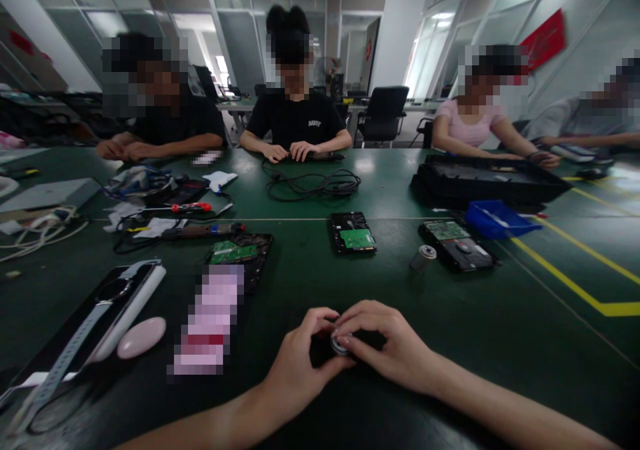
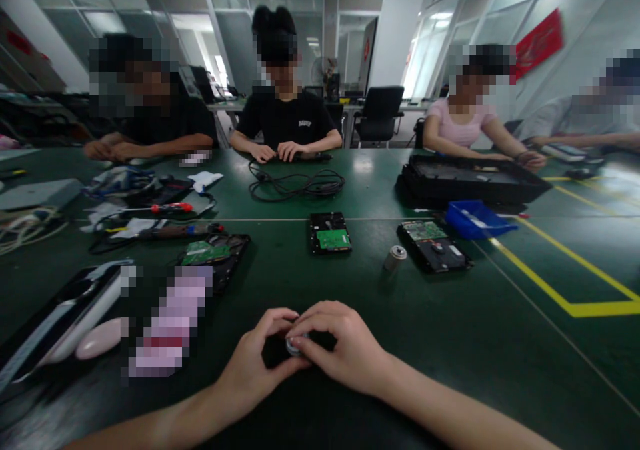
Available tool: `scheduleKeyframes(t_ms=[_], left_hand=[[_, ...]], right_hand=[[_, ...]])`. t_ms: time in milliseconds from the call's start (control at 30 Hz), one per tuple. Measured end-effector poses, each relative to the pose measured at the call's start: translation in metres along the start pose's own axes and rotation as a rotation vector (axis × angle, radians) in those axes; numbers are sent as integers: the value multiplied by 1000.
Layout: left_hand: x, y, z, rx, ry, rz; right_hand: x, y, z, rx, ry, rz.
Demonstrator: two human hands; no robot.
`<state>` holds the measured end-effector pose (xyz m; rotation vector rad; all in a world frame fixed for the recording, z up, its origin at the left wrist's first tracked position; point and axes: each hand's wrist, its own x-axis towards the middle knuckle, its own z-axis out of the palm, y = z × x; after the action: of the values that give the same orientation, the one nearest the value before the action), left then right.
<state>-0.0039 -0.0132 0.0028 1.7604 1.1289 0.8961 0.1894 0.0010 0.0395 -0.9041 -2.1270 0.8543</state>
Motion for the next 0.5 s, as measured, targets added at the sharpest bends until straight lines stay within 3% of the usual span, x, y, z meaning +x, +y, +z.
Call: scheduleKeyframes(t_ms=[500], left_hand=[[2, 1, 1, -7, -3, -13]], right_hand=[[-2, 7, 12, -193, 69, -126]])
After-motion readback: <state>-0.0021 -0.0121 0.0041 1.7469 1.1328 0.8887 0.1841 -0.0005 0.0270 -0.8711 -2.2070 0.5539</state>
